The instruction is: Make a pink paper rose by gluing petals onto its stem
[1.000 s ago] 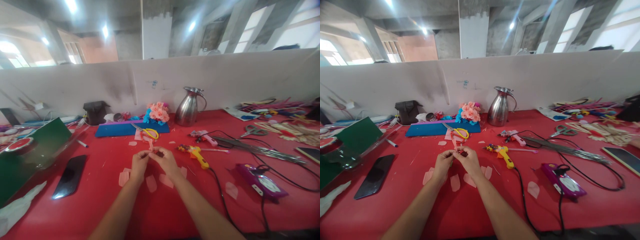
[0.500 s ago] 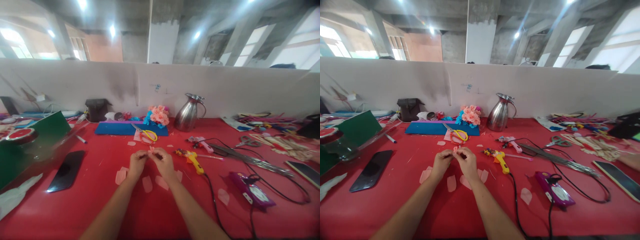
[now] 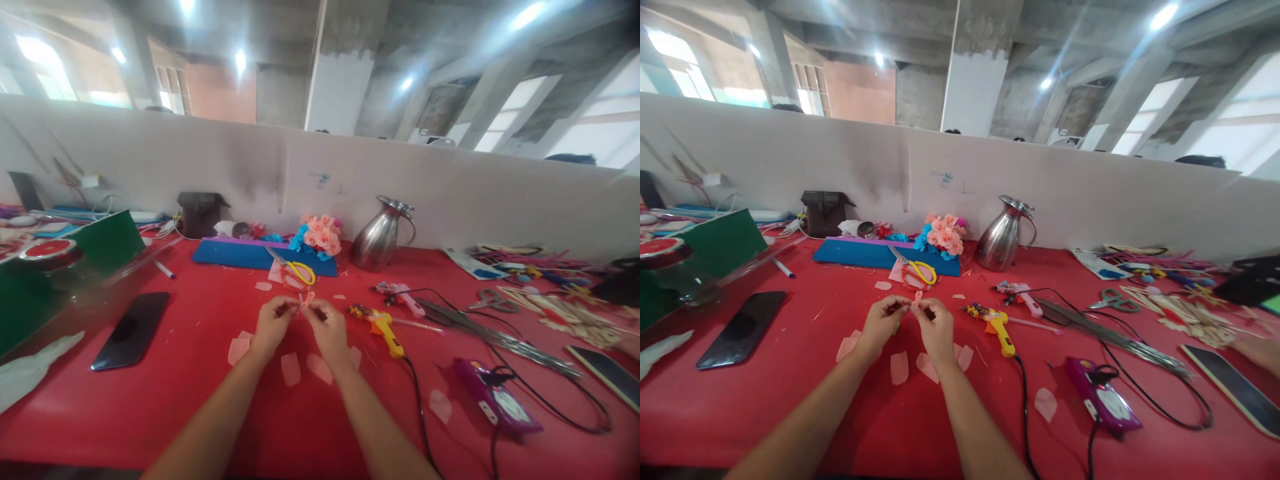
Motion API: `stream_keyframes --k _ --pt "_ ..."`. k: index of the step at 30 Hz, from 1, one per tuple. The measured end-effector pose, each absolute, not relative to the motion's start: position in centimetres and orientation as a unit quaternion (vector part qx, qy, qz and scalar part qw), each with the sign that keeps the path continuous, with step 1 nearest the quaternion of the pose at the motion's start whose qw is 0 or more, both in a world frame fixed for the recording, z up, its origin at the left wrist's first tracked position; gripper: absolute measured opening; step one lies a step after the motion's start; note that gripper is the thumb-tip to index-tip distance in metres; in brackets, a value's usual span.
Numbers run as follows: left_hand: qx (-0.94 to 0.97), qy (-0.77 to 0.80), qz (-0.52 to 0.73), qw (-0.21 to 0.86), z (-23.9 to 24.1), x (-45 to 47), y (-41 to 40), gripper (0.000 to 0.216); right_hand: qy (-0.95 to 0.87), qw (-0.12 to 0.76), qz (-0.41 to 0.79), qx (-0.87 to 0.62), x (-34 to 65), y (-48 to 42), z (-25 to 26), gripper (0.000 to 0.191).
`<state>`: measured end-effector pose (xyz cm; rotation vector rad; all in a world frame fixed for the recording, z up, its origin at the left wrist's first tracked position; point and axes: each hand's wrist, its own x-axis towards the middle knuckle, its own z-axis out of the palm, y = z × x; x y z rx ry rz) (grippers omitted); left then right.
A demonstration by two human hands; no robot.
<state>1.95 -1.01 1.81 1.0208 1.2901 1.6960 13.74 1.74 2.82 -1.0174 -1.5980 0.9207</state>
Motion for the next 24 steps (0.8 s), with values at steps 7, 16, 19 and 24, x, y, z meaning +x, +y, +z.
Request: stream_keyframes --k 7,16,19,24 --pt "0.408 0.471 0.631 0.461 2.33 2.19 -1.51 0.017 -0.653 0.502 0.392 -0.410 13.80 1.69 2.94 0.018" --pt "0.410 0.477 0.621 0.468 1.69 2.36 -1.22 0.007 -0.663 0.505 0.407 -0.375 13.79 1.65 3.17 0.016" --pt "0.421 0.475 0.622 0.459 1.47 2.41 -1.18 0.007 -0.672 0.520 0.388 -0.357 13.82 1.64 3.09 0.016" --pt "0.426 0.490 0.618 0.443 1.68 2.53 -1.30 0.010 -0.661 0.523 0.394 -0.367 13.75 1.76 2.86 0.014"
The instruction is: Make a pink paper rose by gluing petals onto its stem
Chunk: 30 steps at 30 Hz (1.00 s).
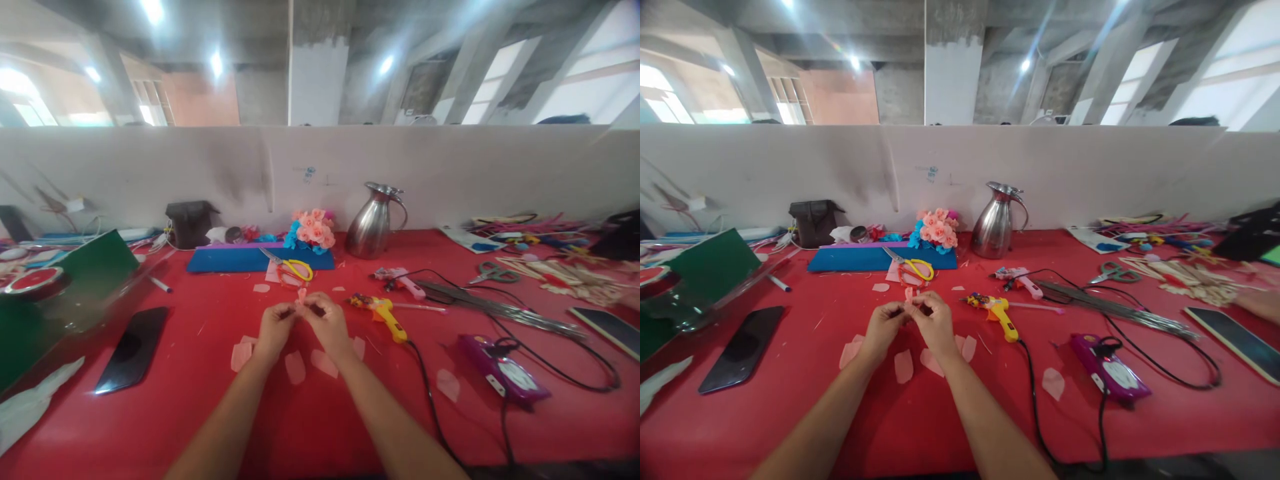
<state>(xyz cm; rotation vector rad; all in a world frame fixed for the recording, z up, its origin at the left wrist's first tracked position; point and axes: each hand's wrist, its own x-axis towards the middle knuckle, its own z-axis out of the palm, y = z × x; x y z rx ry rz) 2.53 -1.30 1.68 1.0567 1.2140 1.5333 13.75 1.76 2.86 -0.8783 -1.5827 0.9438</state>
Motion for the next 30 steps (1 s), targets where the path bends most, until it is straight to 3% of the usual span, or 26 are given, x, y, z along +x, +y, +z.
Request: stream_keyframes --k 30 --pt "0.430 0.488 0.622 0.436 1.97 2.80 -1.38 0.008 -0.695 0.526 0.327 -0.366 13.78 1.02 3.47 0.020"
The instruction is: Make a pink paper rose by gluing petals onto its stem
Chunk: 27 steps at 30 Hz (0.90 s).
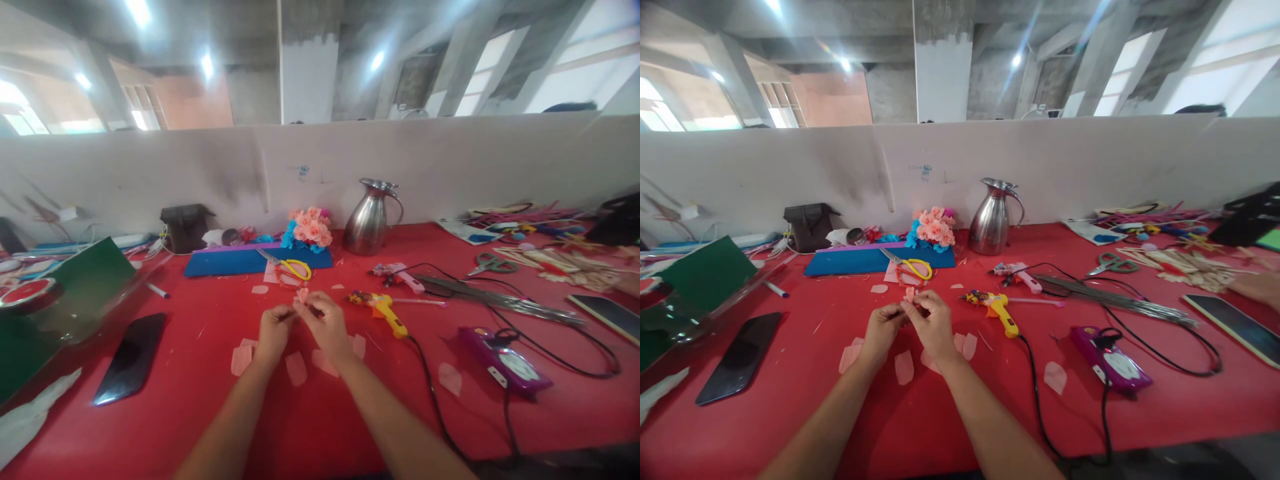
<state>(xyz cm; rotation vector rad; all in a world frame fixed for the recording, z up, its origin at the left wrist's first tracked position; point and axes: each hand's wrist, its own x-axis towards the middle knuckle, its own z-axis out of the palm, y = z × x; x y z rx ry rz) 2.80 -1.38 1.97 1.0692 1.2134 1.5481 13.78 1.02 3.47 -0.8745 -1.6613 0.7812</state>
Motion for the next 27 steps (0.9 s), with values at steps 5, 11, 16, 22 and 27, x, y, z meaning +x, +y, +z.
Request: stream_keyframes --k 5,11,16,22,27 --pt "0.430 0.490 0.621 0.435 1.6 2.8 -1.3 0.009 -0.696 0.526 0.324 -0.365 13.7 1.1 3.4 0.023" --pt "0.432 0.490 0.618 0.437 1.6 2.8 -1.3 0.011 -0.690 0.534 0.323 -0.367 13.8 1.2 3.3 0.023" --pt "0.401 0.505 0.624 0.442 1.8 2.6 -1.4 0.011 -0.667 0.519 0.359 -0.396 13.7 1.3 3.0 0.026" --pt "0.327 0.532 0.657 0.423 1.6 1.9 -0.9 0.024 -0.663 0.499 0.358 -0.429 13.8 1.9 2.7 0.023" --pt "0.301 0.539 0.668 0.416 1.3 1.5 -0.7 0.025 -0.673 0.482 0.364 -0.427 13.9 2.2 2.4 0.025"
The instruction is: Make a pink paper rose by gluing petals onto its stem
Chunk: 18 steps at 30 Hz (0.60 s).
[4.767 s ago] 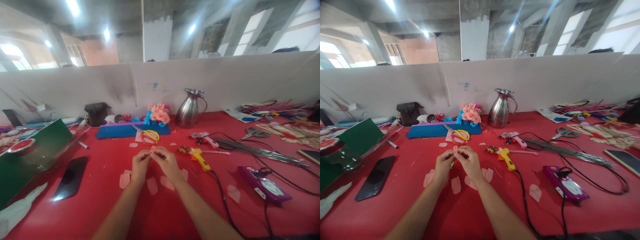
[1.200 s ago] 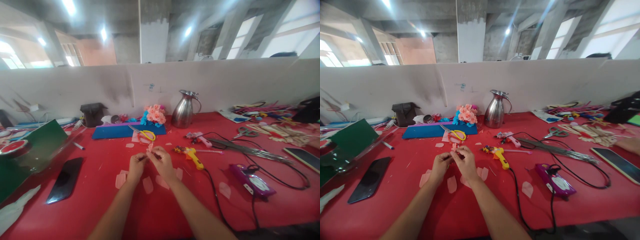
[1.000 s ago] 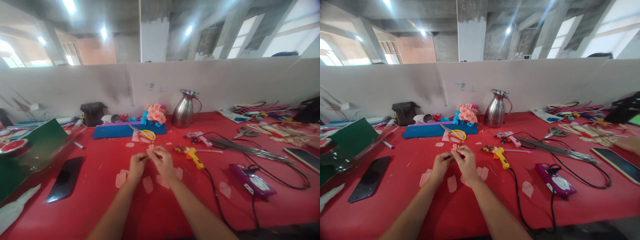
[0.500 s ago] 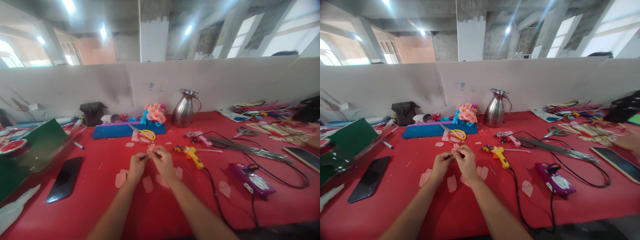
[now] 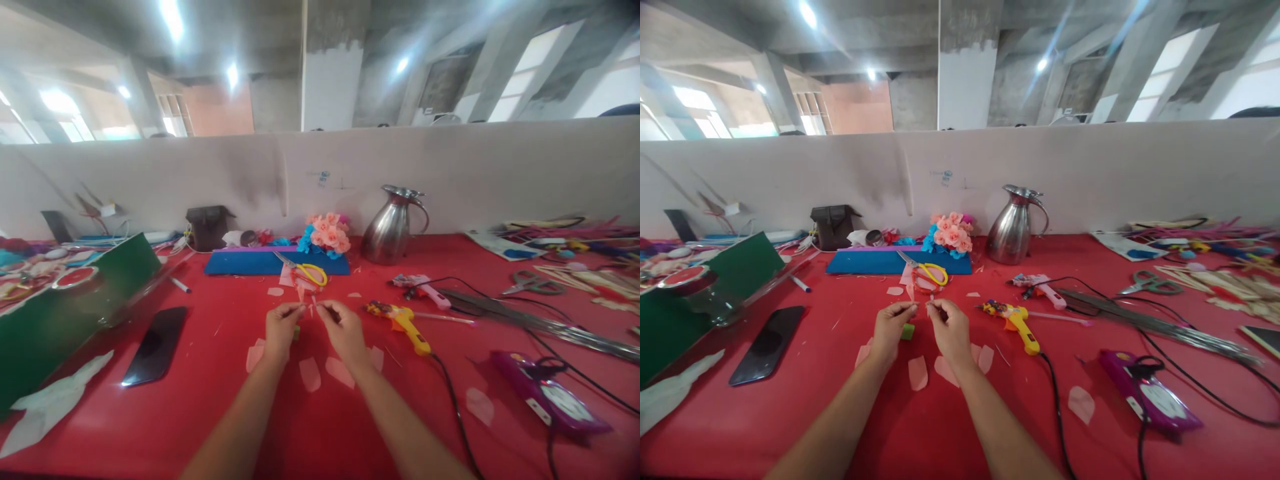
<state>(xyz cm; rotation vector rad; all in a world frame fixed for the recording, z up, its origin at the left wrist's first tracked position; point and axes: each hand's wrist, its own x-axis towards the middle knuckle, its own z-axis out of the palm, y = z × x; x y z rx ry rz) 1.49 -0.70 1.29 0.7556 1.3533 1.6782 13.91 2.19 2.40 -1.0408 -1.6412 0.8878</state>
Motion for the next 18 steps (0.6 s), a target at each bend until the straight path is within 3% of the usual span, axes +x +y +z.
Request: stream_keyframes --k 18 --pt "0.327 0.560 0.656 0.387 1.1 1.3 -0.6 0.021 -0.655 0.501 0.349 -0.445 15.1 2.2 4.2 0.026"
